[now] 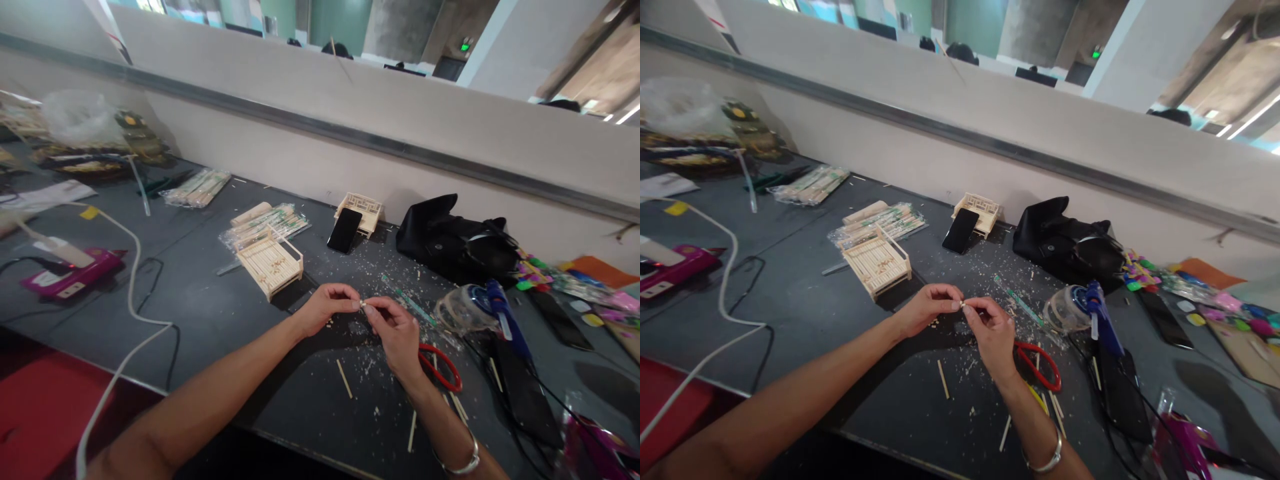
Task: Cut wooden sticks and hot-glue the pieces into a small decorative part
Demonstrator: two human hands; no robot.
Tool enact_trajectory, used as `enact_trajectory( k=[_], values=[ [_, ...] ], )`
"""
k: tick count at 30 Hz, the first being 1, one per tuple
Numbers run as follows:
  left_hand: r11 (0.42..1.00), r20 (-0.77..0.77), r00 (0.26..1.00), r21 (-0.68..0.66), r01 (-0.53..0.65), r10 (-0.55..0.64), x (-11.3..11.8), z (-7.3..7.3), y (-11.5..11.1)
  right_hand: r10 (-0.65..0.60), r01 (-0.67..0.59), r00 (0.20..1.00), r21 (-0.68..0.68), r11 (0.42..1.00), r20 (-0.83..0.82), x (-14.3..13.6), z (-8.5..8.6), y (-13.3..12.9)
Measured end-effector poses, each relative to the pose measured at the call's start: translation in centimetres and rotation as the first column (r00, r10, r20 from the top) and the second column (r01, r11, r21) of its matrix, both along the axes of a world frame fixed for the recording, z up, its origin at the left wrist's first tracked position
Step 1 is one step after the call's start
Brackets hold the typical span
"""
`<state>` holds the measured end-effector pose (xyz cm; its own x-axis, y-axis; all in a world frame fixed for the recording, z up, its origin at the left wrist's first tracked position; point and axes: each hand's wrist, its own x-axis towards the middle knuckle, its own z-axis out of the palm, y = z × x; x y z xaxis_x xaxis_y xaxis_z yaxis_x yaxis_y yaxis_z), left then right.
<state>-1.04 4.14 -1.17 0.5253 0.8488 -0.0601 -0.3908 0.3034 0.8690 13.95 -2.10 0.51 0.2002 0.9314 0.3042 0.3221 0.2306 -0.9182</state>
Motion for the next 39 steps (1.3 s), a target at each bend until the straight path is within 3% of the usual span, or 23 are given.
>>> enact_trajectory(
  k=[32, 39],
  values=[
    [0.999, 0.023, 1.000, -0.050, 0.005, -0.004, 0.18, -0.03, -0.16, 0.015, -0.015, 1.000, -0.004, 1.000, -0.003, 0.00, -0.08, 0.09],
    [0.999, 0.040, 0.999, -0.037, -0.008, 0.010, 0.25, -0.26, -0.14, -0.011, 0.008, 0.996, -0.035, 0.999, -0.089, 0.12, -0.43, 0.19]
  ],
)
